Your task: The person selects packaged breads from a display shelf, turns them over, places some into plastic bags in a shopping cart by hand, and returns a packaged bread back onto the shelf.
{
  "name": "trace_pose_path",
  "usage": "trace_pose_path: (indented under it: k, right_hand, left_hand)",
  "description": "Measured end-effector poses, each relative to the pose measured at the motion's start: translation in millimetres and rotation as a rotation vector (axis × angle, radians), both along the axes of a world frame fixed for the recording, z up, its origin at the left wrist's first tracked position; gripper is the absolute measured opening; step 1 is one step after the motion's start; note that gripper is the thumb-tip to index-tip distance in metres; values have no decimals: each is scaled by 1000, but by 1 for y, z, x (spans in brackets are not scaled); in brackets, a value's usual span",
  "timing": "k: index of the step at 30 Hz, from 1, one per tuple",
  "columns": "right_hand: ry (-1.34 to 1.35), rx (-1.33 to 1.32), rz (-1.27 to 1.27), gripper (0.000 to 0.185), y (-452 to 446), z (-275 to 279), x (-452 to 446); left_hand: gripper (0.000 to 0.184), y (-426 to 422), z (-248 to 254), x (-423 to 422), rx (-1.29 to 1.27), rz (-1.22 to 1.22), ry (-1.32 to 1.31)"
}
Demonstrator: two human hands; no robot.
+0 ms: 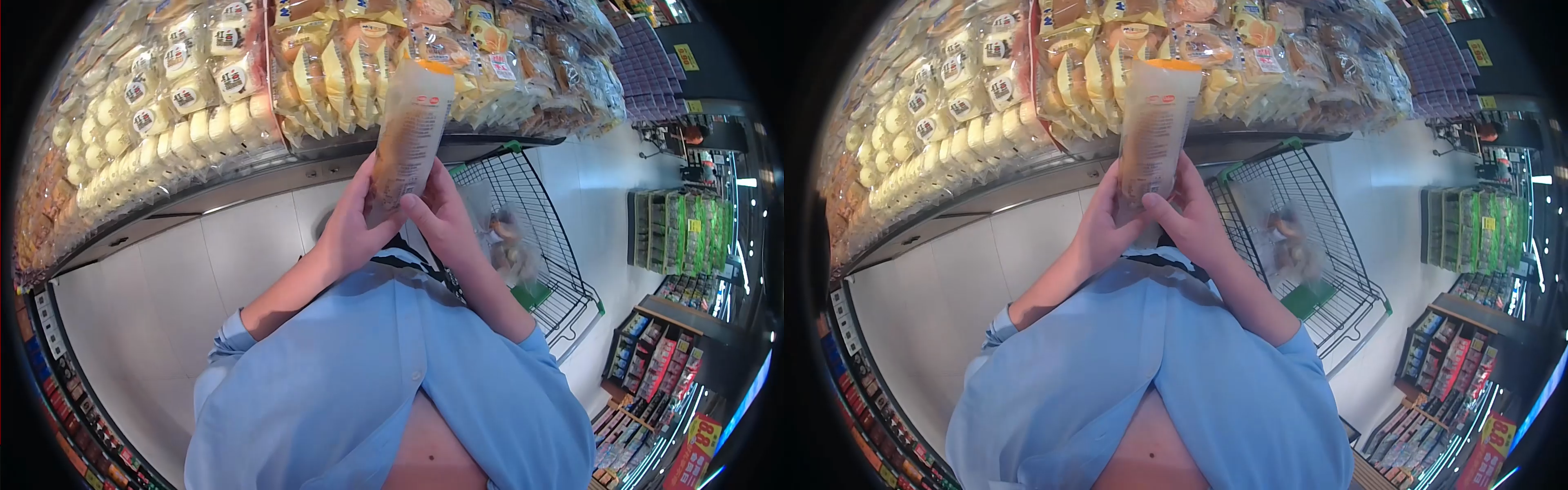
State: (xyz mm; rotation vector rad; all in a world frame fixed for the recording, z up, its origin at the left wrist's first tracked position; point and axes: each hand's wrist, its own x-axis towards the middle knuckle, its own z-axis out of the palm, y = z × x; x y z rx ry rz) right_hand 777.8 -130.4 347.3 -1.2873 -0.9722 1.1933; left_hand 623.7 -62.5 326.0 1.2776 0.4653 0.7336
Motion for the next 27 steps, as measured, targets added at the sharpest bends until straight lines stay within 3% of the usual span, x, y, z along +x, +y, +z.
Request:
trace_pose_path:
  k: [4, 7, 13, 20, 23, 27]
  right_hand:
    - [61, -8, -47, 76, -6, 10, 10]
    - [79, 23, -49, 75, -7, 9, 25]
    - [-69, 139, -54, 82, -7, 13, 74]
    - [56, 64, -249, 83, -37, 17, 146]
    - [53, 158, -319, 83, -47, 4, 184]
    - [261, 146, -446, 80, -79, -14, 240]
  left_hand:
    - [91, -2, 7, 14, 34, -56, 81]
    - [94, -3, 3, 24, 151, -69, 232]
    - [102, -10, 28, 69, 479, -112, 250]
    - [103, -15, 38, 146, 450, -362, 261]
    - [101, -24, 39, 188, 456, -413, 235]
    - [96, -34, 37, 246, 411, -581, 280]
